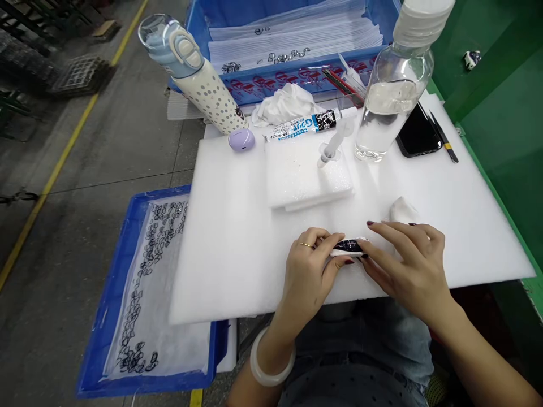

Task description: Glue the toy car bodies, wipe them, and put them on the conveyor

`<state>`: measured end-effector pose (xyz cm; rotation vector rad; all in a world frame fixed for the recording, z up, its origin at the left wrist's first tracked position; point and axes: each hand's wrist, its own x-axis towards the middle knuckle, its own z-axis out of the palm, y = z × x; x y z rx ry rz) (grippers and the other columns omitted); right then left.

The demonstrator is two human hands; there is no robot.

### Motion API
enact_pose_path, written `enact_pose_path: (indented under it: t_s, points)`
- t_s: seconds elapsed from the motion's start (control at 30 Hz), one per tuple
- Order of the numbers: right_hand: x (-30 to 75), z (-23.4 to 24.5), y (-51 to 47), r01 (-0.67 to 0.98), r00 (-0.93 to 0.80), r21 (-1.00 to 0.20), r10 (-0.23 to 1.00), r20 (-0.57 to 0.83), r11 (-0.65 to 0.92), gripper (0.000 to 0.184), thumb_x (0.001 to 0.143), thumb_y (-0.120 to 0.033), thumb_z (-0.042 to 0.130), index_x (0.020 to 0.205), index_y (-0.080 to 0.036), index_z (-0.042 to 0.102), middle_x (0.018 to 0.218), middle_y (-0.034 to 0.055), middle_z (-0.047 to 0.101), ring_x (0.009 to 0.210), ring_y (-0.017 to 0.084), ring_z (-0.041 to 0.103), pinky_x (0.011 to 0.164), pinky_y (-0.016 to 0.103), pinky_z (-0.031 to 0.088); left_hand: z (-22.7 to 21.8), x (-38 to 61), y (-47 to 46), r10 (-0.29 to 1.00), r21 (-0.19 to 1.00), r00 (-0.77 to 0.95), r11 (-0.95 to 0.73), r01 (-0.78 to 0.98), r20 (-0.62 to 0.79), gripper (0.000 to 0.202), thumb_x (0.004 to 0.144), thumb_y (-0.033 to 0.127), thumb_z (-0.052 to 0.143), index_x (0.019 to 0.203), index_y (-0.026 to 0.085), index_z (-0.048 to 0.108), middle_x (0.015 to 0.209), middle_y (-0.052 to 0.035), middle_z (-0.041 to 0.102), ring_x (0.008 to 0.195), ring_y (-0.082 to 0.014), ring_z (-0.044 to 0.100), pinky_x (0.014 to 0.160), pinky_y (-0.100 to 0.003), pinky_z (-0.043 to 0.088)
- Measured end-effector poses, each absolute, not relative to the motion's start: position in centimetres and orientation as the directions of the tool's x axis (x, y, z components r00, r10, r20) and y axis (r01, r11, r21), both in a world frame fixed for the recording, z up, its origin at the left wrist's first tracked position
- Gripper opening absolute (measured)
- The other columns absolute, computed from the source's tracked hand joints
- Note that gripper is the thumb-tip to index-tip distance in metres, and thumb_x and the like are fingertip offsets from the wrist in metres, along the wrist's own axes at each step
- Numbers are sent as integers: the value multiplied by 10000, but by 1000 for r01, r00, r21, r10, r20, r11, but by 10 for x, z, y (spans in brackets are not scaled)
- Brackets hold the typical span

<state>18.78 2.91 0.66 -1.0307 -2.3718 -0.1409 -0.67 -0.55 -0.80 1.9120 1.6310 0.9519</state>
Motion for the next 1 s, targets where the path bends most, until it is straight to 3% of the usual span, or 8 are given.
enact_pose_path:
  t_s: [0.17, 0.3, 0.4, 0.5, 0.63, 0.77, 0.9, 1.0]
  points:
    - [170, 16, 25, 610, -670, -307, 683, 292, 730, 360, 954, -174, 551, 1312, -146, 521, 1175, 112, 693, 1024, 248, 621, 954, 455, 442, -10, -13, -7, 980, 737, 84, -190, 649, 179, 300, 945, 210, 585, 1241, 186, 624, 1061, -75, 632, 978, -227, 609, 856, -385, 515]
    - [181, 11, 31, 595, -606, -430, 730, 316, 679, 431, 941, -109, 497, 1369, -145, 460, 1111, 95, 711, 945, 226, 625, 880, 406, 499, -12, -17, -12, 985, 761, 65, -163, 628, 157, 463, 934, 233, 584, 1388, 269, 505, 1151, -41, 656, 955, -195, 627, 875, -356, 533]
    - [246, 4, 48, 807, -146, -485, 910, 389, 337, 414, 909, -231, 583, 1314, -190, 507, 1154, 106, 692, 977, 235, 638, 882, 409, 509, -11, -17, -13, 993, 727, 3, -91, 681, 120, 465, 921, 345, 608, 1377, 321, 521, 1196, -24, 650, 897, -190, 633, 691, -299, 559]
    - [332, 0, 50, 862, 416, -426, 863, 287, -274, 496, 821, -232, 640, 1302, -175, 530, 1127, 133, 694, 999, 282, 632, 911, 459, 479, -7, -16, -13, 996, 688, 25, -76, 722, 84, 355, 909, 436, 596, 1243, 321, 635, 1206, -22, 646, 1011, -231, 629, 471, -232, 496]
    - [400, -3, 27, 796, 583, -350, 781, 224, -494, 348, 829, -240, 603, 1174, -204, 618, 1095, 128, 696, 1016, 304, 617, 884, 480, 461, -1, -11, -15, 996, 655, 53, -90, 751, 76, 310, 909, 469, 575, 1156, 323, 692, 1201, -16, 655, 1087, -256, 624, 446, -226, 490]
    - [425, 0, 4, 677, 734, -293, 648, 204, -675, 434, 797, -164, 604, 1230, -135, 584, 1119, 245, 644, 1060, 386, 586, 824, 544, 446, 3, -8, -17, 999, 668, 5, -40, 743, 54, 315, 912, 490, 558, 1135, 319, 701, 1200, -11, 657, 1084, -258, 627, 423, -229, 471]
    - [401, 13, 12, 671, 741, -308, 626, 243, -674, 473, 841, -150, 559, 1311, -117, 517, 1098, 248, 657, 1021, 372, 602, 829, 527, 464, -1, -8, -14, 995, 642, 44, -90, 762, 86, 327, 908, 490, 556, 1134, 305, 701, 1178, -30, 661, 1064, -269, 641, 444, -243, 497]
    - [324, 24, 35, 875, 464, -320, 818, 341, -363, 470, 860, -154, 580, 1318, -227, 506, 1227, 120, 652, 1124, 263, 584, 946, 406, 474, -6, -9, -12, 987, 603, 62, -140, 786, 147, 456, 894, 502, 568, 1282, 266, 619, 1216, -78, 638, 1063, -301, 641, 657, -353, 602]
